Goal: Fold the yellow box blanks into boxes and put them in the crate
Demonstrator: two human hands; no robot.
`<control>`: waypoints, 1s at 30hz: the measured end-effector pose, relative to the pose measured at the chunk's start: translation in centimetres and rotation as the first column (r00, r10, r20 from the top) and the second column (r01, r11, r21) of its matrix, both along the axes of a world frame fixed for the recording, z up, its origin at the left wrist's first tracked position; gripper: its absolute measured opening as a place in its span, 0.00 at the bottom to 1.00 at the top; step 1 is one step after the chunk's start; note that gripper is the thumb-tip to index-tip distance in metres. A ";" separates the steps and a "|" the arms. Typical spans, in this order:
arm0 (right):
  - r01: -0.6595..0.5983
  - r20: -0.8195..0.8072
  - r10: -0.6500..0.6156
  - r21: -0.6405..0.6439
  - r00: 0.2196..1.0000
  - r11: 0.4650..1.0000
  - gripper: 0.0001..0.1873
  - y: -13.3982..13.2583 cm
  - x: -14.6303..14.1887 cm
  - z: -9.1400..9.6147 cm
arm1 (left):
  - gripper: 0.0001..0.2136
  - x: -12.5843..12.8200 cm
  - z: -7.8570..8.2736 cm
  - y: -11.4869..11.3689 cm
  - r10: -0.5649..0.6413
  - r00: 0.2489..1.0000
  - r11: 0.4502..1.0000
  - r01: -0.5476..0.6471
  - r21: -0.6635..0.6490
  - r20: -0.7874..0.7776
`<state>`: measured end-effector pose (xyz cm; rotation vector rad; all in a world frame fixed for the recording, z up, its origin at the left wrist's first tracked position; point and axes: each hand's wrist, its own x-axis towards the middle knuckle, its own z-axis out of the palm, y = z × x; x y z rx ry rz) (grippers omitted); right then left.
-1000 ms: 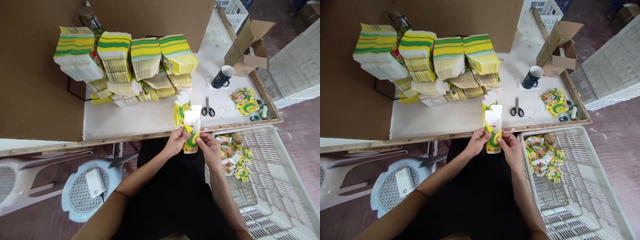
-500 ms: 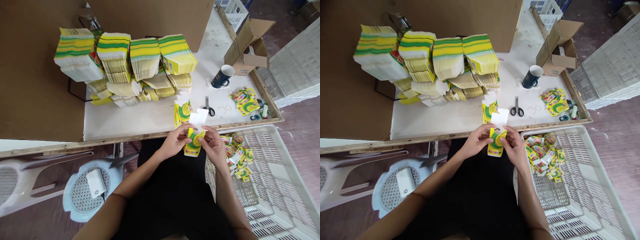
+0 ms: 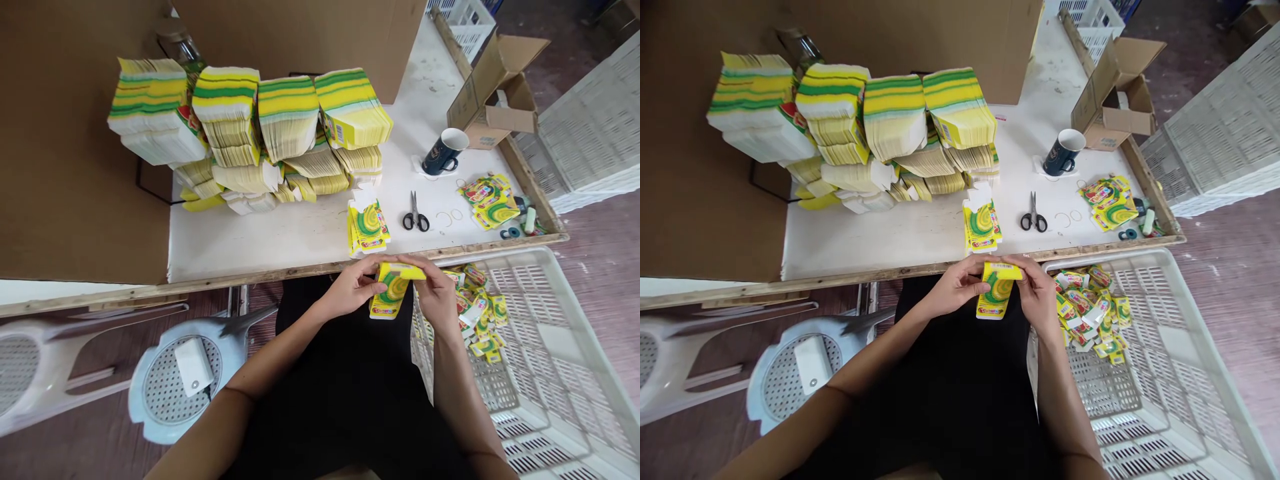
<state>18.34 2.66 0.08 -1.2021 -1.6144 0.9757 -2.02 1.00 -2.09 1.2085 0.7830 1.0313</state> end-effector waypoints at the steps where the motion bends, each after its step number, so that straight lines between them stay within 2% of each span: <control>1: -0.014 0.027 0.013 0.031 1.000 0.999 0.20 0.1 0.3 0.3 | 0.22 0.0 0.0 0.0 0.024 1.000 1.000 -0.024 0.017 -0.014; 3: -0.048 0.063 0.048 -0.001 0.997 0.999 0.23 0.1 0.8 1.0 | 0.20 0.2 -0.1 -0.1 0.062 0.998 0.998 -0.061 0.035 -0.028; 6: -0.095 0.102 0.116 -0.194 0.988 0.976 0.22 -0.2 1.0 1.7 | 0.21 0.5 -0.2 -0.2 0.090 0.995 0.995 -0.087 0.053 -0.043; 8: -0.075 0.109 0.106 -0.251 0.988 0.965 0.24 -0.3 0.7 1.8 | 0.22 0.6 -0.1 -0.2 0.061 0.996 0.996 -0.057 0.067 -0.064; 12: 0.013 0.108 0.011 -0.213 0.994 0.977 0.19 -0.4 -0.2 1.2 | 0.23 0.7 0.3 -0.2 -0.018 0.999 0.996 0.022 0.091 -0.047; 15: 0.049 0.123 -0.025 -0.195 0.992 0.980 0.18 -0.6 -0.7 0.8 | 0.22 0.8 0.4 -0.1 -0.012 1.000 0.997 0.014 0.073 -0.024; 18: 0.076 0.124 -0.050 -0.211 0.991 0.975 0.20 -0.8 -0.7 0.5 | 0.23 0.9 0.4 0.0 0.014 1.000 1.000 -0.014 0.020 0.014; 21: 0.048 0.114 -0.024 -0.217 0.993 0.975 0.23 -0.6 -0.1 0.1 | 0.25 0.9 0.4 0.2 0.036 0.998 0.998 -0.033 -0.055 0.046; 25: 0.074 -0.020 -0.078 -0.151 0.997 0.986 0.18 -0.3 0.4 -0.6 | 0.28 1.1 0.6 0.2 0.006 0.998 0.991 0.004 -0.136 0.067; 28: 0.118 -0.149 -0.147 -0.186 0.978 0.975 0.18 -0.4 0.1 -0.9 | 0.25 2.0 0.5 0.0 0.009 0.999 0.996 -0.005 -0.092 0.038; 30: 0.168 -0.156 -0.192 -0.155 0.969 0.974 0.18 -0.7 0.4 -0.5 | 0.23 2.6 0.4 -0.1 0.051 0.999 0.999 -0.051 0.015 -0.013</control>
